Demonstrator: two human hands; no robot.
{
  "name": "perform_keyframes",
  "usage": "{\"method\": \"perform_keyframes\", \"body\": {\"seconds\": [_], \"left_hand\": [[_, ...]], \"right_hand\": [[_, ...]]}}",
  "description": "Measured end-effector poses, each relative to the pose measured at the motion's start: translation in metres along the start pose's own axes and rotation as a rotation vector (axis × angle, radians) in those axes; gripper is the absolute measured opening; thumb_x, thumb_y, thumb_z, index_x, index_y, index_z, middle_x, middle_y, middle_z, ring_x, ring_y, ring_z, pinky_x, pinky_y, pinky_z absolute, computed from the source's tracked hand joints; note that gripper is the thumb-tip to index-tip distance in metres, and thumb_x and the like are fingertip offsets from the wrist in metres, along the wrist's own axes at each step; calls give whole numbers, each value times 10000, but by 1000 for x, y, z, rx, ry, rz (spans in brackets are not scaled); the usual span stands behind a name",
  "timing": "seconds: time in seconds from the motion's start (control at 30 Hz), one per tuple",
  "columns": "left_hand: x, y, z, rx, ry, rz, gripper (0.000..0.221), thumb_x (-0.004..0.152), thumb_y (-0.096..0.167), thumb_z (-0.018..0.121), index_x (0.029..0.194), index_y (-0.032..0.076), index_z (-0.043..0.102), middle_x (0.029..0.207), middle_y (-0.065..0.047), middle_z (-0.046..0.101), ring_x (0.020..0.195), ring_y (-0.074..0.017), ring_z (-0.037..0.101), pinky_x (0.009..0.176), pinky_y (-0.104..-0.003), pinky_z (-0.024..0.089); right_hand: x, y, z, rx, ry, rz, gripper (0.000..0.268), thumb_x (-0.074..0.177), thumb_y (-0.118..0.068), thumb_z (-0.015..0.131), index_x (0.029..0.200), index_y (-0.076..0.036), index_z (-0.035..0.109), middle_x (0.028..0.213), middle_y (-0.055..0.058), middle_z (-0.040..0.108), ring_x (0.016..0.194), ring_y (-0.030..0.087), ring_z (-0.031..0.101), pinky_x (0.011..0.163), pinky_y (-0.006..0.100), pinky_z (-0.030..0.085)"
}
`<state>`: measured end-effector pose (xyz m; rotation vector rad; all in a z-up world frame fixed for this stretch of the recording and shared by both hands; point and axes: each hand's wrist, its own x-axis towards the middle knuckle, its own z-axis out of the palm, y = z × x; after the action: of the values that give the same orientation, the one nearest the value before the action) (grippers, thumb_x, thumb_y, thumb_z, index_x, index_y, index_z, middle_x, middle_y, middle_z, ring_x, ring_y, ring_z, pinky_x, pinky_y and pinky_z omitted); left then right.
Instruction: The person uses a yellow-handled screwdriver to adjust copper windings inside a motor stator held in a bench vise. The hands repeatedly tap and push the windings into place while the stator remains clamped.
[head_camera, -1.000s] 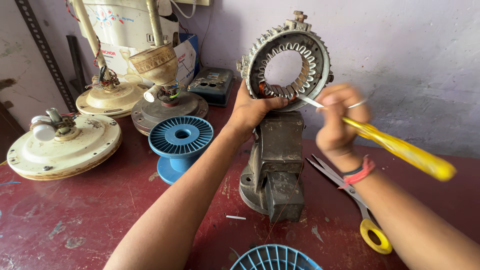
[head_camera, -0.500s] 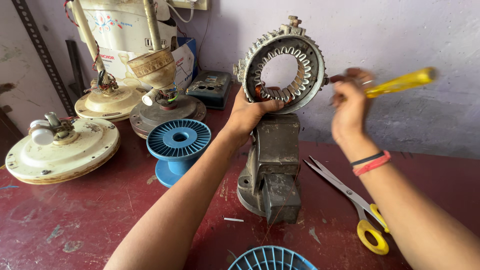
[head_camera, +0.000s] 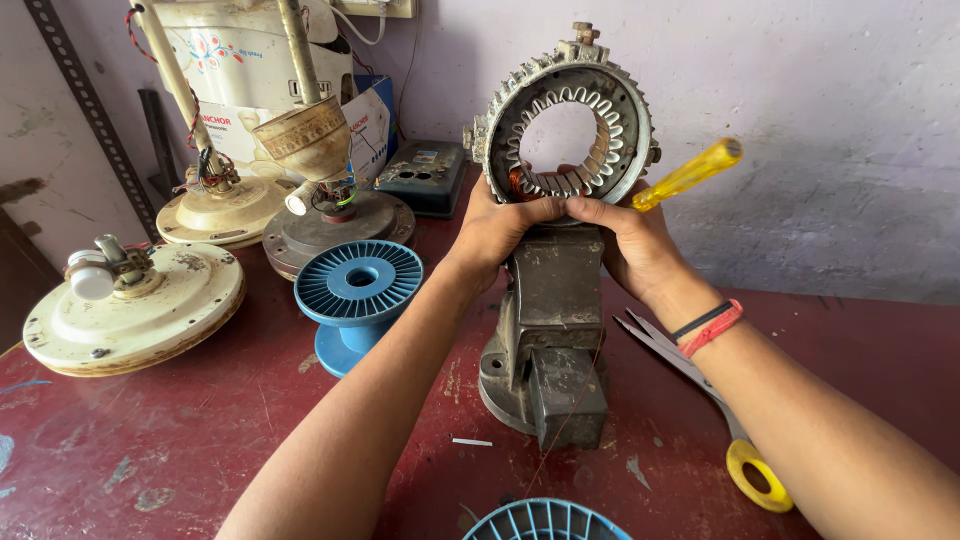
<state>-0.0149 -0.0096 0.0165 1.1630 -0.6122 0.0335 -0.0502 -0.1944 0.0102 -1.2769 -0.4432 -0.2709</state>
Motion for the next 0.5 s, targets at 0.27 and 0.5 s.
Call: {"method": "perform_keyframes", "body": {"seconds": [0.27, 0.5], "left_hand": [[-2, -4, 2, -61, -8, 5, 588, 719, 43, 850, 1234, -16, 574, 1098, -147, 721, 954, -236, 726, 826, -364, 619], [-4, -3, 3, -61, 29, -23, 595, 729, 34, 829, 1244, -7, 534, 1091, -151, 704, 953, -244, 724, 833, -379, 627]], "right_hand": [[-4, 0, 3, 66, 21, 8, 424, 826, -95, 797, 1213, -19, 640, 1105, 90, 702, 1007, 199, 684, 901, 365, 575], [-1, 5, 1, -43, 64, -83, 387, 836, -59, 772, 1199, -31, 640, 1092, 69, 690, 997, 169, 672, 913, 335, 574]]}}
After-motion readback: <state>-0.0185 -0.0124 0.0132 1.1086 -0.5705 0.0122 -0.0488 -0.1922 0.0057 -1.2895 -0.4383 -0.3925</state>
